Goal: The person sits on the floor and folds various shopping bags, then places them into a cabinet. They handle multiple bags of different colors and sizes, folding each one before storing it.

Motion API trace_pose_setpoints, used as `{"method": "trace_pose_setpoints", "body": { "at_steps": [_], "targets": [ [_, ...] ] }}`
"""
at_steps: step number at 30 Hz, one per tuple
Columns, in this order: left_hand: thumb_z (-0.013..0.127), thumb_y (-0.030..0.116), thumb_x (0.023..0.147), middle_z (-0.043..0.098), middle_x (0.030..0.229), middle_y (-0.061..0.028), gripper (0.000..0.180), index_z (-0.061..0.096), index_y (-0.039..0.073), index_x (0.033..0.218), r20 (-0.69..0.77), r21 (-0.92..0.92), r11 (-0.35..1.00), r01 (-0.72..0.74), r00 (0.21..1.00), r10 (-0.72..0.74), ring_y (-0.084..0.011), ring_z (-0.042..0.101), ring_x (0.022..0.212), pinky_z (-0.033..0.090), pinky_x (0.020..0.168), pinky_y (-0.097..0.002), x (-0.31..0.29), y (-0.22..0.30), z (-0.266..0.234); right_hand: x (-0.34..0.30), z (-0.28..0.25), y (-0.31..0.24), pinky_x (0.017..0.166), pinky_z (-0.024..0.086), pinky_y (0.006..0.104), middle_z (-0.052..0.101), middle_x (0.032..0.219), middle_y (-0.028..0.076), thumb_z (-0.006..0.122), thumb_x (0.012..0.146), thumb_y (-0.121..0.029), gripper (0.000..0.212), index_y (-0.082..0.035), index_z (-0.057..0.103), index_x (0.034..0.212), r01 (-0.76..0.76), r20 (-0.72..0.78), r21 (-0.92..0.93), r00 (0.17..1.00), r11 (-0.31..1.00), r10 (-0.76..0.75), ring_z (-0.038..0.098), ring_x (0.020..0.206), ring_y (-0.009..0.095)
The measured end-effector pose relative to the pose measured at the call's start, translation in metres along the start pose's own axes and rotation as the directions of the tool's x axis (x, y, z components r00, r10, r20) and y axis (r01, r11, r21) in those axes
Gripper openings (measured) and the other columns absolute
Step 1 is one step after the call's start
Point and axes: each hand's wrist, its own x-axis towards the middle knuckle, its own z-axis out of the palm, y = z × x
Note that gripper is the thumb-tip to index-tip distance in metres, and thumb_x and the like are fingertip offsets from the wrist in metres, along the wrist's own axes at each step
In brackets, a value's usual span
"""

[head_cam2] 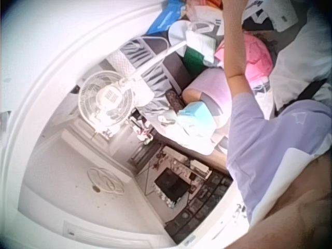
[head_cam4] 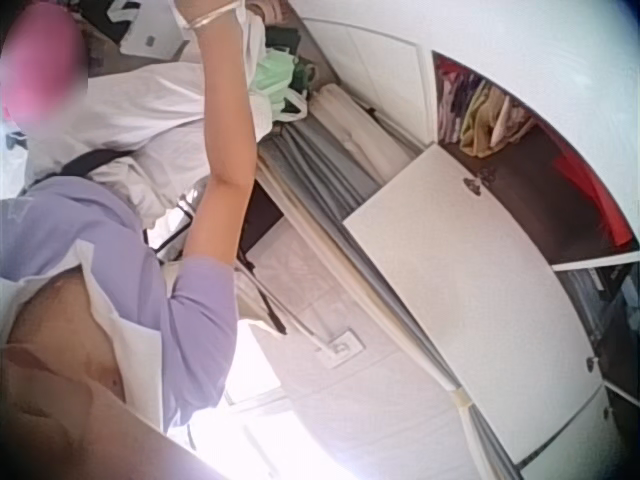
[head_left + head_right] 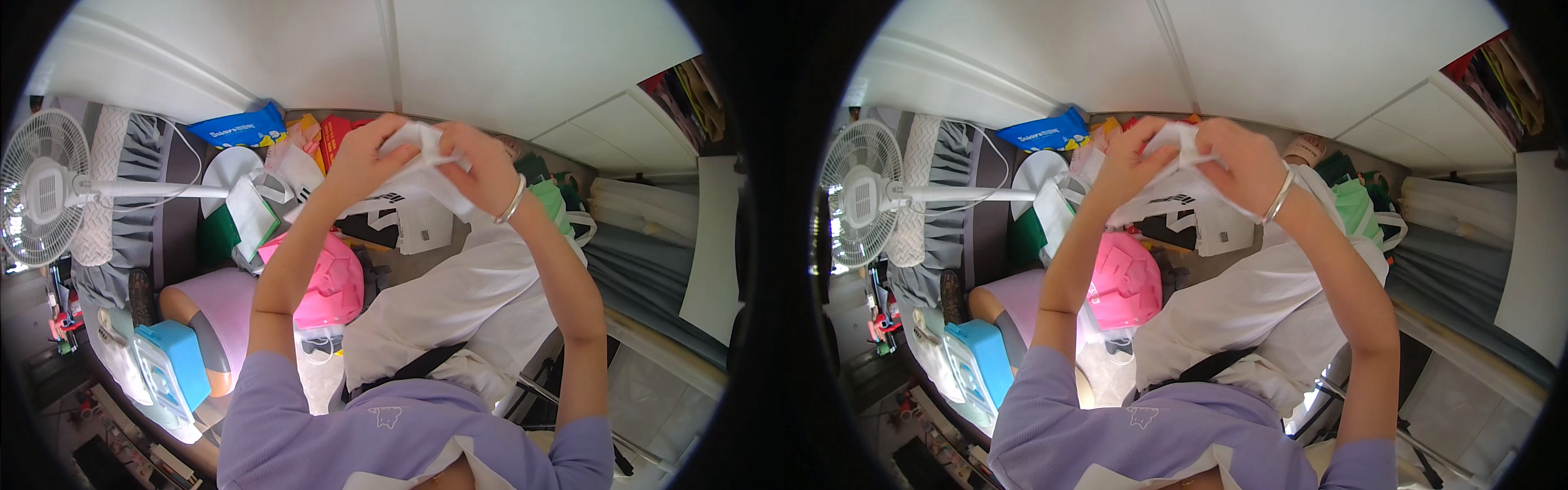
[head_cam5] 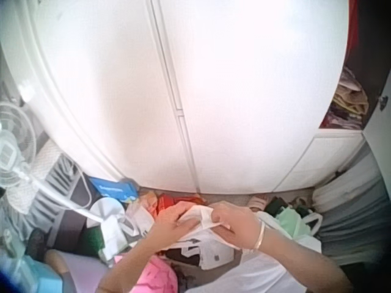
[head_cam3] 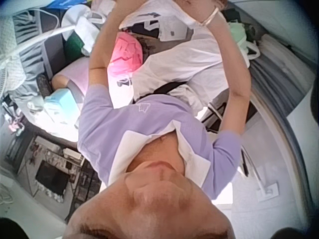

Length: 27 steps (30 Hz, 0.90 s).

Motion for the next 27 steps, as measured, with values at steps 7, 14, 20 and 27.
{"method": "trace_pose_setpoints", "body": {
  "at_steps": [7,14,20,27],
  "targets": [
    [0.057,0.020,0.065,0.054,0.084,-0.0091,0.034,0.049,0.006,0.095,0.087,0.619,0.759,0.203,0.942,-0.323,-0.0200,0.051,0.078,0.038,0.067,-0.0299,-0.015,-0.030,-0.064,0.010,-0.032,0.039,0.044,0.033,0.0179,0.043,0.062,-0.003,0.056,0.070,-0.007,0.016,-0.007,0.040,0.070,-0.081,-0.303,0.468,0.920,0.880,0.247,0.036,0.052,0.005],
    [0.055,0.018,0.069,0.050,0.093,-0.0107,0.032,0.047,0.006,0.098,-0.289,0.825,0.545,0.150,0.941,0.179,-0.0242,0.045,0.089,0.029,0.081,-0.0354,-0.020,-0.056,-0.116,-0.012,-0.001,0.099,0.045,0.032,0.0163,0.042,0.059,-0.002,0.055,0.071,-0.013,0.016,-0.006,0.040,0.071,-0.366,-0.277,0.552,0.768,0.750,0.578,0.037,0.053,0.003],
    [0.045,0.013,0.074,0.040,0.107,-0.0182,0.039,0.036,-0.007,0.107,-0.729,0.003,0.865,0.501,0.593,-0.341,-0.0246,0.037,0.101,0.028,0.085,-0.0311,-0.135,-0.184,-0.035,-0.080,0.059,0.176,0.056,0.038,0.0246,0.046,0.065,0.006,0.054,0.068,-0.011,0.016,-0.005,0.042,0.077,-0.593,-0.334,0.379,0.629,0.711,0.702,0.045,0.060,0.014],
    [0.045,0.011,0.072,0.051,0.079,-0.0033,0.034,0.045,0.001,0.104,-0.315,-0.591,0.479,0.649,0.361,-0.878,-0.0103,0.047,0.067,0.038,0.053,-0.0200,-0.206,-0.301,0.060,-0.089,0.074,0.173,0.067,0.037,0.0313,0.048,0.077,0.017,0.050,0.066,-0.012,0.017,-0.006,0.043,0.080,-0.765,-0.262,0.104,0.596,0.636,0.759,0.047,0.072,0.029]
  ]
}}
